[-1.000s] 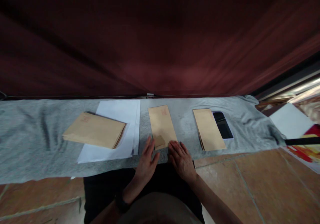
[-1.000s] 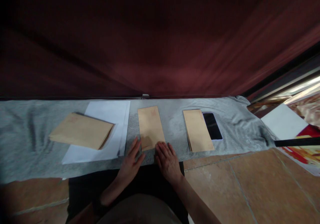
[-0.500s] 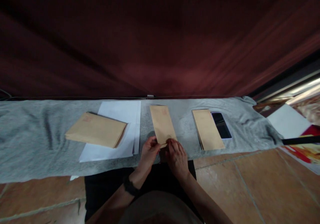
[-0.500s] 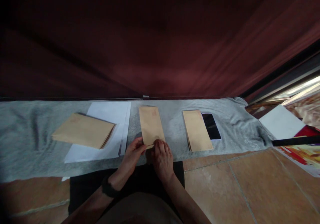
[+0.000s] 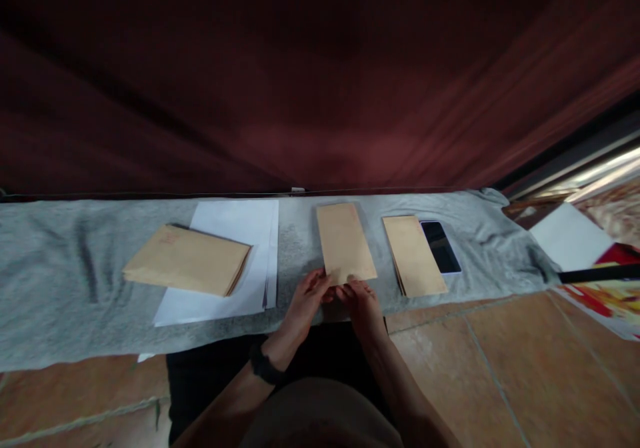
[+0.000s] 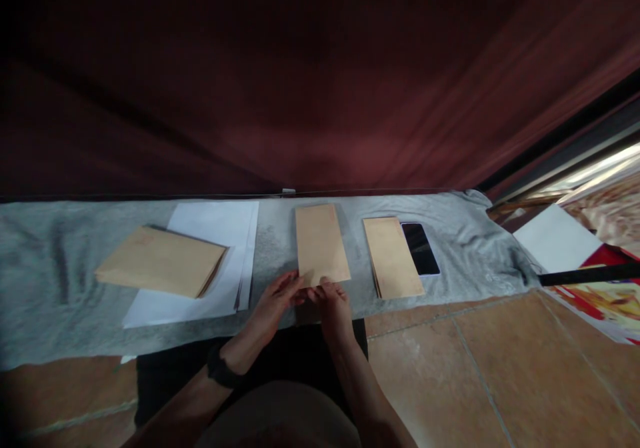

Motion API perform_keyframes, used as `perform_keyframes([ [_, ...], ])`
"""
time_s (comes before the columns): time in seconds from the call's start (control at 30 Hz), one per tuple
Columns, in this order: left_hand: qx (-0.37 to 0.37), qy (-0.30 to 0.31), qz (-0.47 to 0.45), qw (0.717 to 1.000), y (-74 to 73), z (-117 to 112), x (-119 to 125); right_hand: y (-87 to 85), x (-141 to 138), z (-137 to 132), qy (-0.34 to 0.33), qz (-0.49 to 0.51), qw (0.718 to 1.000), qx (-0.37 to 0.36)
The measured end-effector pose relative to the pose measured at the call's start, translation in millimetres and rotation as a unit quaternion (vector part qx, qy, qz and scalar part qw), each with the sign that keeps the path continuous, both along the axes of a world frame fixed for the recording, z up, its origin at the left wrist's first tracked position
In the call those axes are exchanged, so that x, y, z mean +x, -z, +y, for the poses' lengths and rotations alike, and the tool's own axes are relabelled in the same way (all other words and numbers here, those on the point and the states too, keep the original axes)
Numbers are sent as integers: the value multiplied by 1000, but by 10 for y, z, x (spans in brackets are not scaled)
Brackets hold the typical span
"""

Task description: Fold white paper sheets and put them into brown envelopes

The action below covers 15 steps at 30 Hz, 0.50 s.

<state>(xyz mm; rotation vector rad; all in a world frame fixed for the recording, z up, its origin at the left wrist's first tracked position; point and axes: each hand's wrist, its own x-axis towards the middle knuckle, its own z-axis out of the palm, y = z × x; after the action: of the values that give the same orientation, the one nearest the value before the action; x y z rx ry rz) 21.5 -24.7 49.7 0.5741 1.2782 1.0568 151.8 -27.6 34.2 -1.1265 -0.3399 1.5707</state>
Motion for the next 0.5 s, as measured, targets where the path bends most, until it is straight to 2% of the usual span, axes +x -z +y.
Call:
perform_keyframes([
  [0.17,14,41,71,997,146,23,-34,37,-91,-149,-39,68,996,-52],
  [0.3,-6,88,107,990,184,36,-164,33,75,-194,-149,44,985,-79],
  [0.4,-21,100,128,987,179,46,-178,22,265,-277,-232,-53,968,-84],
  [0.5,-24,118,134,984,169,67,-93,2,444,-356,-212,-248,945,-7],
])
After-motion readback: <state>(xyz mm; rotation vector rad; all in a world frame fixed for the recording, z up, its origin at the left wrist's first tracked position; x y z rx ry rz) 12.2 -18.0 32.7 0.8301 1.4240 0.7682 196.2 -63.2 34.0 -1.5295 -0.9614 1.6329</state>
